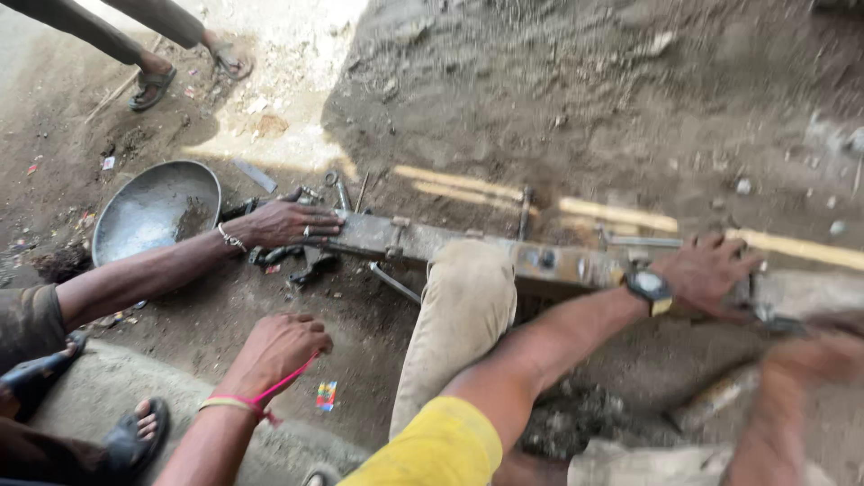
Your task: The person assembles a leaf spring stack by placing metal leaves together, inserting bolts, and tightening them using a wrench while another person assists.
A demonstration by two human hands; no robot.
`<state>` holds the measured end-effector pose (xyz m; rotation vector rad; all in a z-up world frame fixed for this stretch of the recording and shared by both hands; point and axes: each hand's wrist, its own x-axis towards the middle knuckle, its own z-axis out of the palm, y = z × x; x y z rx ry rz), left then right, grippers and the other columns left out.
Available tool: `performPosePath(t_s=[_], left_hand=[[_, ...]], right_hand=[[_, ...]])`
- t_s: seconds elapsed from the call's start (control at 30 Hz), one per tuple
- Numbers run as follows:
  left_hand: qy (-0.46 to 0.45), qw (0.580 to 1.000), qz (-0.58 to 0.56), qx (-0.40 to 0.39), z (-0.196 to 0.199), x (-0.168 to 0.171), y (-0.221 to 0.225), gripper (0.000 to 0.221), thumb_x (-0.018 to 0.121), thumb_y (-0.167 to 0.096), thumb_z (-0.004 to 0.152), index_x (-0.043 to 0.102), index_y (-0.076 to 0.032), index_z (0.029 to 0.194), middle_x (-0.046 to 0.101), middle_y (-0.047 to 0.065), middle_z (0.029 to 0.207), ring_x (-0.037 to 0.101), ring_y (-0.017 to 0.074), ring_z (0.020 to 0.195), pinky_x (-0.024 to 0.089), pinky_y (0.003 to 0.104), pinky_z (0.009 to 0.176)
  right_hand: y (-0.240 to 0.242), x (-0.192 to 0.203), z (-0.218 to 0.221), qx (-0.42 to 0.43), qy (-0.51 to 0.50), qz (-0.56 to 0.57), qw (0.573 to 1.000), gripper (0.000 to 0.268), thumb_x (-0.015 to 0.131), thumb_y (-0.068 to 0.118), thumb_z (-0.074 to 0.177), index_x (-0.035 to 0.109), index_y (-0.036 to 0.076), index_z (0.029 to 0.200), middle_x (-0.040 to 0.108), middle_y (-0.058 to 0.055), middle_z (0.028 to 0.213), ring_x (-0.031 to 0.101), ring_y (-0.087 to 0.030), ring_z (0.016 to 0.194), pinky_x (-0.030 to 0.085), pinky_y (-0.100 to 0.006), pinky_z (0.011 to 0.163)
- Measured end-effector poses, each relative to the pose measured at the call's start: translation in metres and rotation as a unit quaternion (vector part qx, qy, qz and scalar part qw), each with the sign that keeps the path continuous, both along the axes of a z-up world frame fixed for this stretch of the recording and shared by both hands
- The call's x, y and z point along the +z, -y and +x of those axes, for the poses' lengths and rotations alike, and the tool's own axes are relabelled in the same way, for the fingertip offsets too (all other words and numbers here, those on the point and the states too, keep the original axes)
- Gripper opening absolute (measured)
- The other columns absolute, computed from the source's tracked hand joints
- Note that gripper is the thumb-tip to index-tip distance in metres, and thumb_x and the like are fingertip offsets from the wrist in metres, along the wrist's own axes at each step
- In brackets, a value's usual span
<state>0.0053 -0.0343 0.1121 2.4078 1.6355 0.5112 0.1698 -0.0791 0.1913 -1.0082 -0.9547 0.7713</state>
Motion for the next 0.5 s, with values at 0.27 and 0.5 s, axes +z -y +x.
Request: performPosePath(t_s=[0.27,0.5], left_hand=[[-0.019,0.998,-0.062,-0.001,-0.004,0.015,0.002,0.106,0.060,-0.084,0.074,0.035,-0.019,0.154,0.038,0.021,0.155,0.041,0.0431,0.141,0.034,0.069,0.113],[-0.037,0.994,-0.101,-0.014,-0.016,0.073,0.024,0.121,0.061,-0.092,0.070,0.037,-0.008,0.154,0.041,0.025,0.154,0.042,0.0462,0.141,0.036,0.066,0.114]], right_hand=[[0.021,-0.018,-0.020,0.054,0.249,0.102,0.962,0.047,0.042,0.056,0.114,0.053,0.013,0.096,0.049,-0.001,0.084,0.049,-0.019,0.070,0.042,-0.037,0.062],[-0.066,-0.046,0.093,0.037,-0.362,-0.211,0.907,0.072,0.025,0.088,0.096,0.032,0.020,0.071,0.034,0.005,0.062,0.034,-0.014,0.053,0.034,-0.031,0.052]])
